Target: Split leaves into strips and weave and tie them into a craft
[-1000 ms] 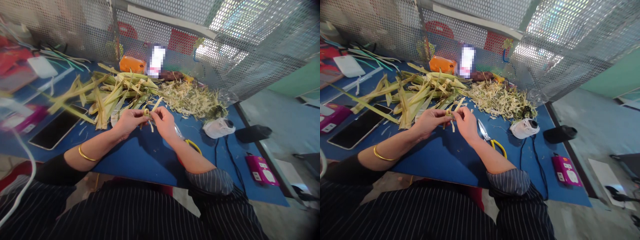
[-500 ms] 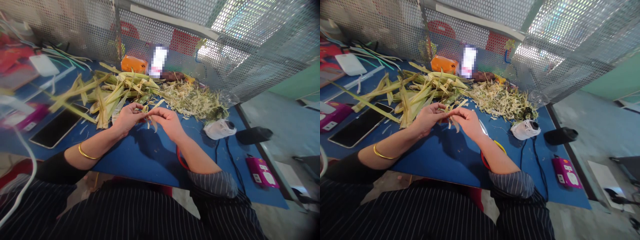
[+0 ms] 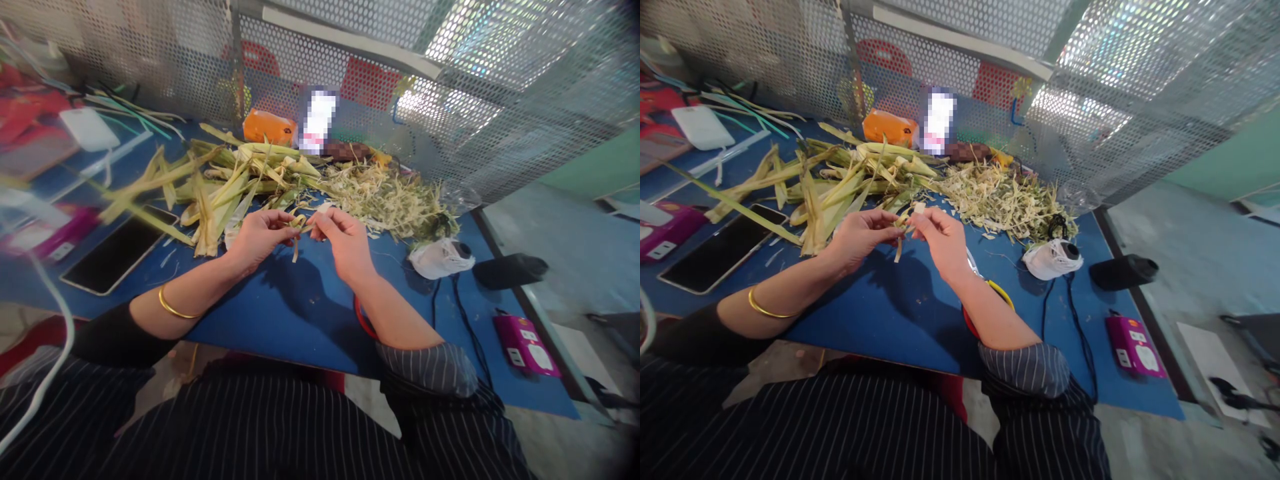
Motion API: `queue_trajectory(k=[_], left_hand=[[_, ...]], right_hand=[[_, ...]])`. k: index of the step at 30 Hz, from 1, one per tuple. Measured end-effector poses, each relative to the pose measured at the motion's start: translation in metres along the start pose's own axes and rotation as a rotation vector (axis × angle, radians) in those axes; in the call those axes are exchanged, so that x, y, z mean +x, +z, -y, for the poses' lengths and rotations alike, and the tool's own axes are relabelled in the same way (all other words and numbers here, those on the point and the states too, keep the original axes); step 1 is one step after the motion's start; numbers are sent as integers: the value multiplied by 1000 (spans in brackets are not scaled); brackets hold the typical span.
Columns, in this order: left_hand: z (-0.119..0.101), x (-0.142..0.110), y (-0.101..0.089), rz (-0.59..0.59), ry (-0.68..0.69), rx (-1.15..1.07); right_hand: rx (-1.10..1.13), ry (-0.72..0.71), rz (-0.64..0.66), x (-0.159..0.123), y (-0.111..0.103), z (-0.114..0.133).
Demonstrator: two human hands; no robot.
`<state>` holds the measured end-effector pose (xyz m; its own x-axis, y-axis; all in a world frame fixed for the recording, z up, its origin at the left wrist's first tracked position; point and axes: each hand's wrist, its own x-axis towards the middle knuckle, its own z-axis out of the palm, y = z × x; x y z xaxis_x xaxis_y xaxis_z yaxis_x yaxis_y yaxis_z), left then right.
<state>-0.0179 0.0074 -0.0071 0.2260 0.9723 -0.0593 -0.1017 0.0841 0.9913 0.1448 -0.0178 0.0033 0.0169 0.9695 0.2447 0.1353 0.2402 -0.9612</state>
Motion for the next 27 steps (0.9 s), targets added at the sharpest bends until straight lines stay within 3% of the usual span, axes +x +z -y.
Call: queue_trajectory(k=[9,20,27], left_hand=[[-4,-2,1,-21,56,146],[3,-2,1,-39,123,316],[9,-1,0,-46,178,444]], right_hand=[[-186,180,166,0,-3,-5],[-67,344,105,-1,2,-5],[-172,254,137,0,2,-11]])
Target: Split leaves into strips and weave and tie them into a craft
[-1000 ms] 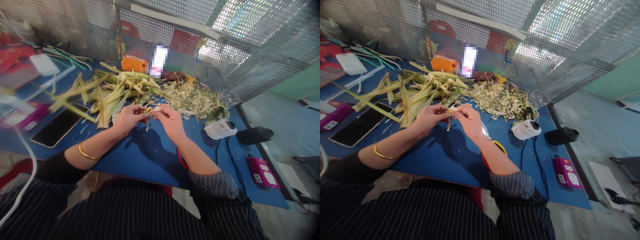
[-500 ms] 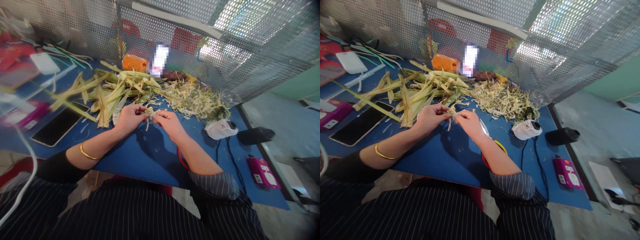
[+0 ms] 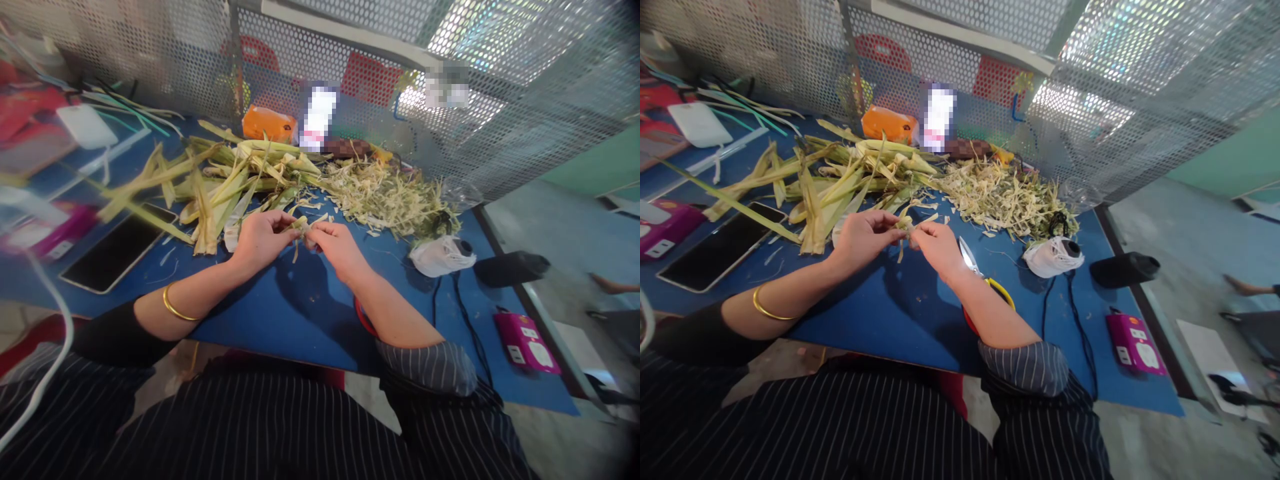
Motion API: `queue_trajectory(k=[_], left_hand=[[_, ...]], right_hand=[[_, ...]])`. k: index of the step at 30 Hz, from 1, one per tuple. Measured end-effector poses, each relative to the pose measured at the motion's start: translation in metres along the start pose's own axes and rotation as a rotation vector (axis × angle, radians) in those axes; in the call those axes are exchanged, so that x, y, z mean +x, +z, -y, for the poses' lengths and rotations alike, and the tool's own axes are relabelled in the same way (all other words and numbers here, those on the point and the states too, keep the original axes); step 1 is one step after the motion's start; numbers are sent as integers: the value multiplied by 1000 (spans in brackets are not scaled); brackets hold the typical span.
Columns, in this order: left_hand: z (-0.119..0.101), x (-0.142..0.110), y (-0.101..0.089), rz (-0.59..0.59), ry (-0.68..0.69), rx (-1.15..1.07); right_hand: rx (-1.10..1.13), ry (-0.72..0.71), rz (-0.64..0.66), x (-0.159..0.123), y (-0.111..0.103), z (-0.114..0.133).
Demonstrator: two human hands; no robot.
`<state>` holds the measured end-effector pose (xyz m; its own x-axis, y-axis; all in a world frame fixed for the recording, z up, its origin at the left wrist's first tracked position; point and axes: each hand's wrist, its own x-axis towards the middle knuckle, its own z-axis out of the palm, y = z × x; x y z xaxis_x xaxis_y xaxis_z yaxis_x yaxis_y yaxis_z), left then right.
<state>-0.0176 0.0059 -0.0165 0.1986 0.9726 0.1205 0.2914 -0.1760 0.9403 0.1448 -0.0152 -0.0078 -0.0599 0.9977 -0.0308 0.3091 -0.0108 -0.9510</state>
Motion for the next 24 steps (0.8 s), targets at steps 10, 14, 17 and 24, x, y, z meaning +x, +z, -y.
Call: queue_trajectory(k=[10,14,17,24], left_hand=[[-3,-4,-2,30,51,71],[-3,-5,0,16,35,94],[-2,-4,1,27,18,78],[-7,-5,0,50,-6,54]], right_hand=[[-502,-240,-2,-5,-9,11],[-333,-201,93,-2,-7,9],[-359,-208,78,-1,-7,6],[-492,-220,52,-1,-11,10]])
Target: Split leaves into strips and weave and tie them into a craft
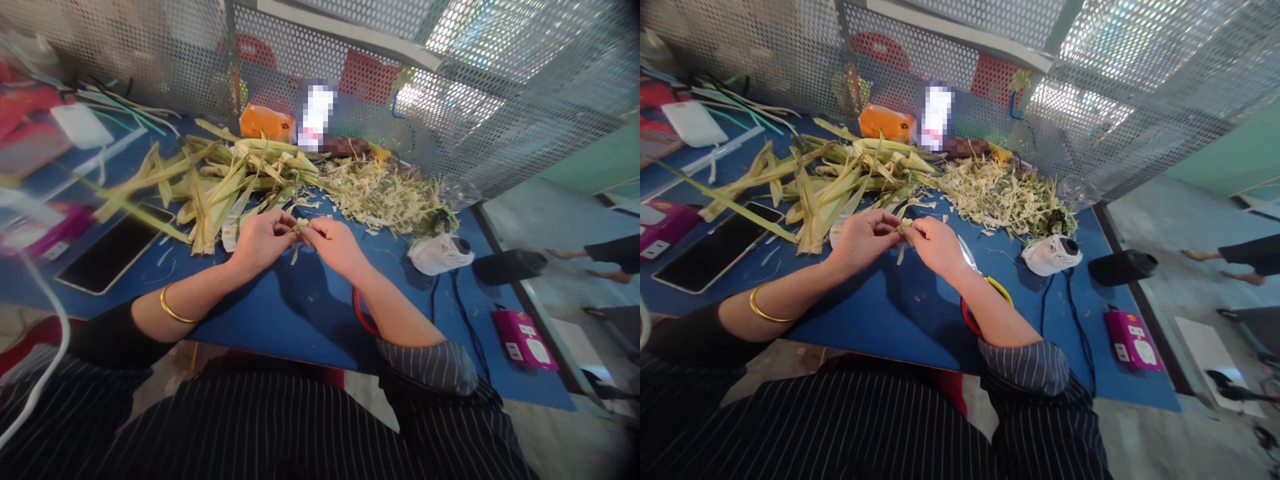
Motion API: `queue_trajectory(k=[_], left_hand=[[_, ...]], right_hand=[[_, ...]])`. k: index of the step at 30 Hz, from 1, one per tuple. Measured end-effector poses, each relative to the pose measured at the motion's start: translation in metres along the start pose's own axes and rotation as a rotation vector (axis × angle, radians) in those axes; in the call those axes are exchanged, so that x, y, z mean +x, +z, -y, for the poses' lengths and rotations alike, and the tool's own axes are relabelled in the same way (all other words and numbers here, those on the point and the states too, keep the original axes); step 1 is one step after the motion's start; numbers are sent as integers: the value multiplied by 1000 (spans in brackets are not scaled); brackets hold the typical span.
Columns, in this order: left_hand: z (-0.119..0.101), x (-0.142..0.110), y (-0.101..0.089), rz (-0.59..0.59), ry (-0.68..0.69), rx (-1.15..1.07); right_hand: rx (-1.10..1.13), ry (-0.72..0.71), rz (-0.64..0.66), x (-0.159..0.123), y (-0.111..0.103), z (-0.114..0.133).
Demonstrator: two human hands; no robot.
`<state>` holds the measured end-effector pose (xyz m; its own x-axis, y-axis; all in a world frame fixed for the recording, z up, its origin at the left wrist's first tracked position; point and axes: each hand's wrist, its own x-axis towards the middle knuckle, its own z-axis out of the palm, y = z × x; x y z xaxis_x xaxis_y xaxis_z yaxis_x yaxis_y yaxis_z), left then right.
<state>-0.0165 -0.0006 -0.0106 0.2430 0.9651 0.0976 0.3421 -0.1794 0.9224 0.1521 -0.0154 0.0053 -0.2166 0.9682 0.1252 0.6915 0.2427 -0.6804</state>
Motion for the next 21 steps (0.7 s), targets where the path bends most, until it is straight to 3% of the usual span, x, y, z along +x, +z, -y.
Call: queue_trajectory(k=[7,12,21], left_hand=[[1,0,1,19,41,-64],[0,0,1,53,86,-104],[3,-1,0,179,93,-36]], right_hand=[[33,71,-90,0,1,-3],[324,66,-5,0,2,-8],[393,169,23,0,1,-7]])
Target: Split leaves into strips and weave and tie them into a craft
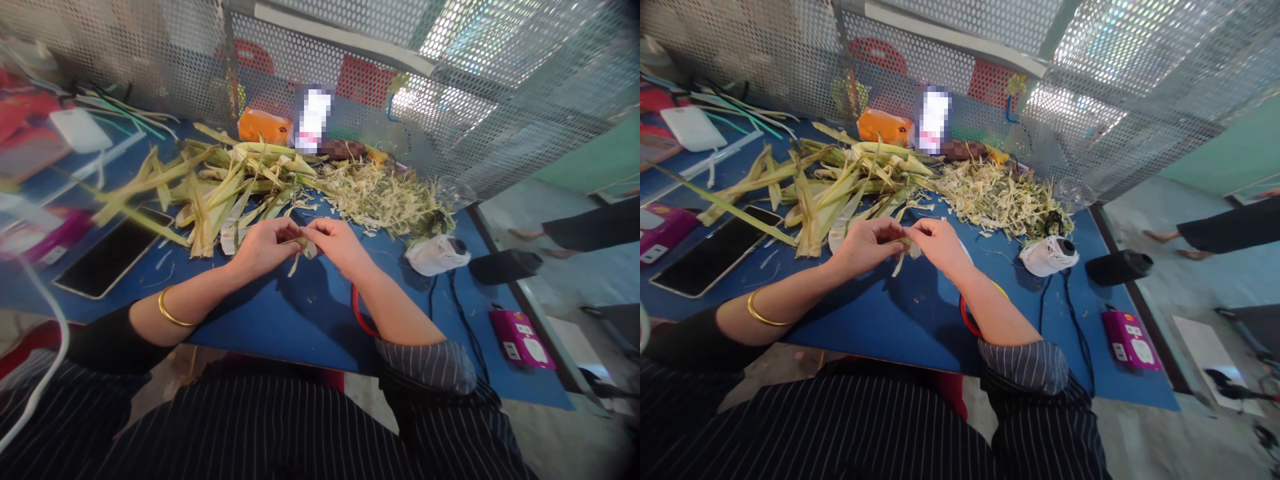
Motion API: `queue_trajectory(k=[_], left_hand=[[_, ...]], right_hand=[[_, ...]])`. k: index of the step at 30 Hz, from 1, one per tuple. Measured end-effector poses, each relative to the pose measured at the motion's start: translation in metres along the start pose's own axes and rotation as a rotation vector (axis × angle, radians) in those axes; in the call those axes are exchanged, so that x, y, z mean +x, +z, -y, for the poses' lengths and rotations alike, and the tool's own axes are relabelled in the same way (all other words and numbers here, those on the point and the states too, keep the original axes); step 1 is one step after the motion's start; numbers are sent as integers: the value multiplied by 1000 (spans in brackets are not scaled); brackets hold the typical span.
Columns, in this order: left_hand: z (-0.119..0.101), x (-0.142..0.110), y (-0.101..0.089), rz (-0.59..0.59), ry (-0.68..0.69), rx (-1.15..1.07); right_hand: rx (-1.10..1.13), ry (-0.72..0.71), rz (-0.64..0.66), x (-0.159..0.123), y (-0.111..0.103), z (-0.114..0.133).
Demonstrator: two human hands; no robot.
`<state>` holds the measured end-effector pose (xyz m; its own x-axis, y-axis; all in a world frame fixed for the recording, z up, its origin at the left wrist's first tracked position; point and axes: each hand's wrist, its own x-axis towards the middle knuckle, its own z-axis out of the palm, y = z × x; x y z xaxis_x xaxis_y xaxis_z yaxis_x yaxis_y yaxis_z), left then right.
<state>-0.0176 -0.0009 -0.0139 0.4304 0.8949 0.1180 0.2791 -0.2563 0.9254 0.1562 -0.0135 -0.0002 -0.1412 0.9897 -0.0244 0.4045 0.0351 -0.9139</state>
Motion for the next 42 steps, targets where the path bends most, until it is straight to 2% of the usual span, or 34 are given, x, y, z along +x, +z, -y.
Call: queue_trajectory(k=[6,10,13,17,21,24,32,38,42], left_hand=[[-2,-1,1,102,-83,-49],[-3,0,3,157,-196,-199],[-3,0,3,258,-212,-293],[-4,-1,-2,412,-177,-293],[-8,-1,-8,481,-183,-307],[-11,-1,-9,456,-240,-367],[-9,-1,-3,278,-408,-452],[-9,-1,2,256,-560,-546],[-4,0,5,269,-549,-614]], right_hand=[[146,146,-21,3,6,-2],[217,30,-173,2,8,0],[285,-41,-246,2,8,2],[303,26,-231,1,9,4],[346,68,-297,2,9,3],[335,52,-321,3,10,2],[319,-65,-268,3,20,-7],[129,-180,-302,-3,25,-9],[115,-194,-308,-6,25,-6]])
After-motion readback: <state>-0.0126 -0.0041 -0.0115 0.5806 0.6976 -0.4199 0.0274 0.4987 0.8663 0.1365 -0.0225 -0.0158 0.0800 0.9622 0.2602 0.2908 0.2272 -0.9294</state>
